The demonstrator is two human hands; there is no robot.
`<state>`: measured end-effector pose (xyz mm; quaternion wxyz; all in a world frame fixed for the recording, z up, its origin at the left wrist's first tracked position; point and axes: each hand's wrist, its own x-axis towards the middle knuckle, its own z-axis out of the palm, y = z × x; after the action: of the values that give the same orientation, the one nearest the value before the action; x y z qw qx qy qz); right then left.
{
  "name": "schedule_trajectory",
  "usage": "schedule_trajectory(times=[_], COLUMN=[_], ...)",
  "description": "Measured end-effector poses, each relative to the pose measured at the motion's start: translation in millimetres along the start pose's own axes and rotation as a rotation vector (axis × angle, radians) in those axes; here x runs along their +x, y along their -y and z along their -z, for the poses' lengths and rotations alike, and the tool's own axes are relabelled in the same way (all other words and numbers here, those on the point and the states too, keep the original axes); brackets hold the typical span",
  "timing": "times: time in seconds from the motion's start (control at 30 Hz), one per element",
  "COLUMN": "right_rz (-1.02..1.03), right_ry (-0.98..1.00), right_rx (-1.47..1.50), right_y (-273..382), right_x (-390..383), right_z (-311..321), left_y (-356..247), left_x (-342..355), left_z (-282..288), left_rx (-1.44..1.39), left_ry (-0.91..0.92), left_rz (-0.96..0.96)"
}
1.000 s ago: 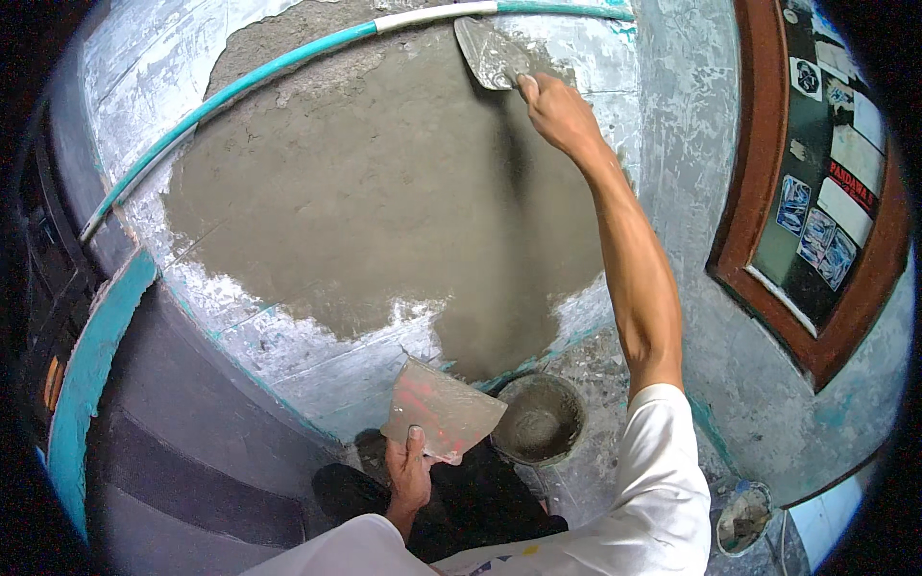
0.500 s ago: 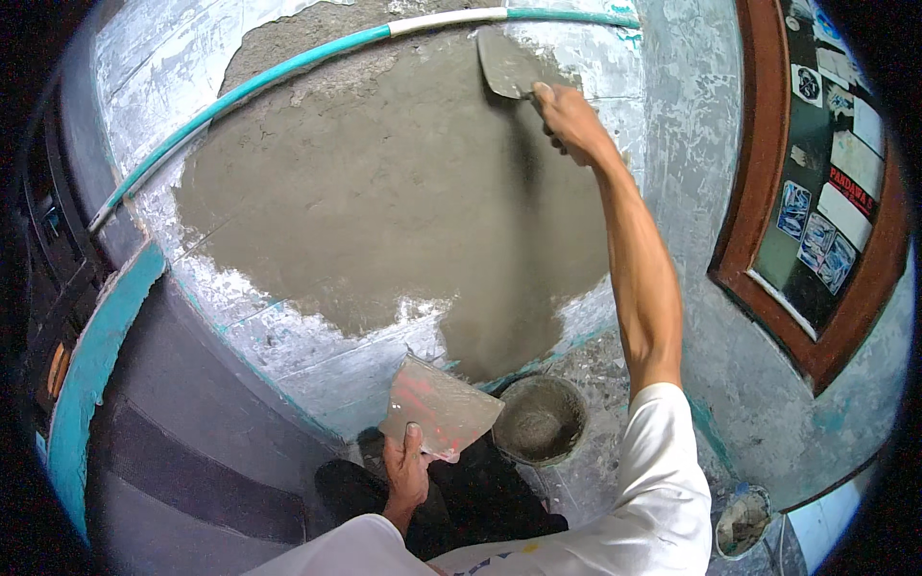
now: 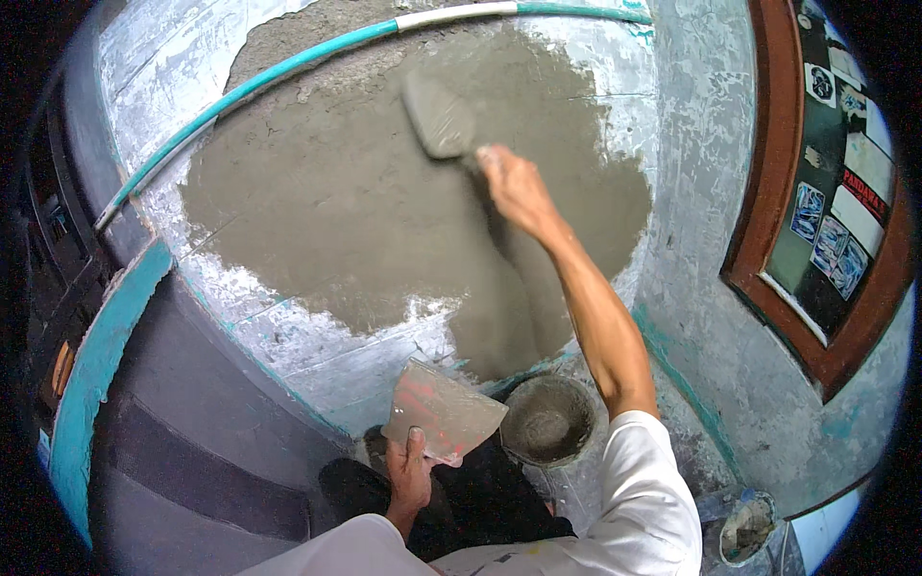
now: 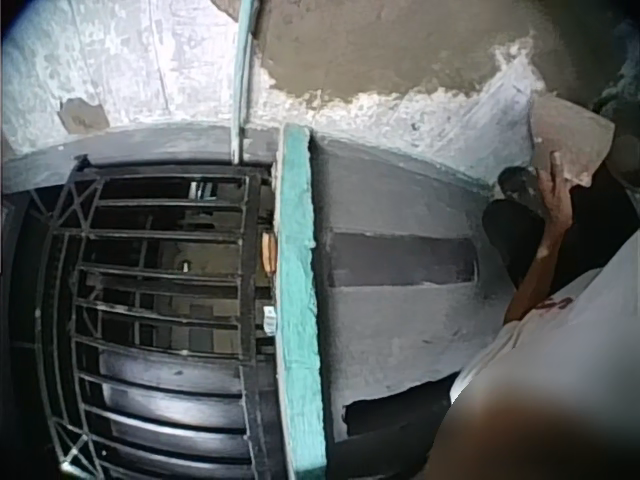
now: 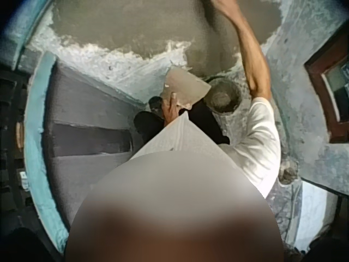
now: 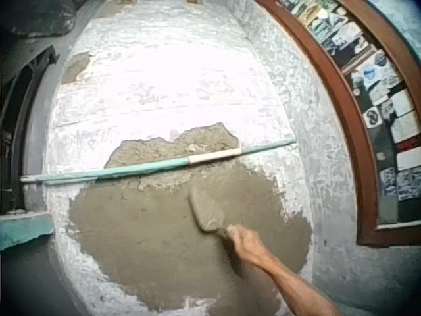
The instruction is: The person applies cement mixture to a wall surface using a masonry trowel, then smooths the plaster with a wooden float.
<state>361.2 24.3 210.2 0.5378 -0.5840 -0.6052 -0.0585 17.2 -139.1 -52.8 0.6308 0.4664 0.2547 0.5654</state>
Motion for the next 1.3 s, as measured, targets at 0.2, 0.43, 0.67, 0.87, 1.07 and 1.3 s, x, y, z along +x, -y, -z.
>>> schedule_trajectory(times=[0.2, 0.43, 0.67, 0.87, 1.07, 1.3], right_rz=[-0.248, -0.117, -0.062, -0.211, 0.034, -0.039], right_ry=[-0.153, -0.087, 0.011, -0.124, -0.040, -0.071], right_rx=[0.149, 0.045, -0.161, 0.064, -0.094, 0.092], right_y=[11, 46, 38, 22, 6, -40], right_x=[47, 49, -31, 20, -4, -17], right_z=[45, 2, -12, 40, -35, -2], left_y=[-1, 2, 0, -9, -12, -17], left_x=[2, 1, -7, -8, -1, -3], left_z=[13, 10, 16, 24, 8, 13], left_rx=[0.028, 0.010, 0.009, 0.046, 0.018, 0.033], left_ry=[-0.012, -0.054, -0.051, -0.107, -0.082, -0.018], left_rz=[0.014, 0.064, 0.017, 0.027, -0.023, -0.020])
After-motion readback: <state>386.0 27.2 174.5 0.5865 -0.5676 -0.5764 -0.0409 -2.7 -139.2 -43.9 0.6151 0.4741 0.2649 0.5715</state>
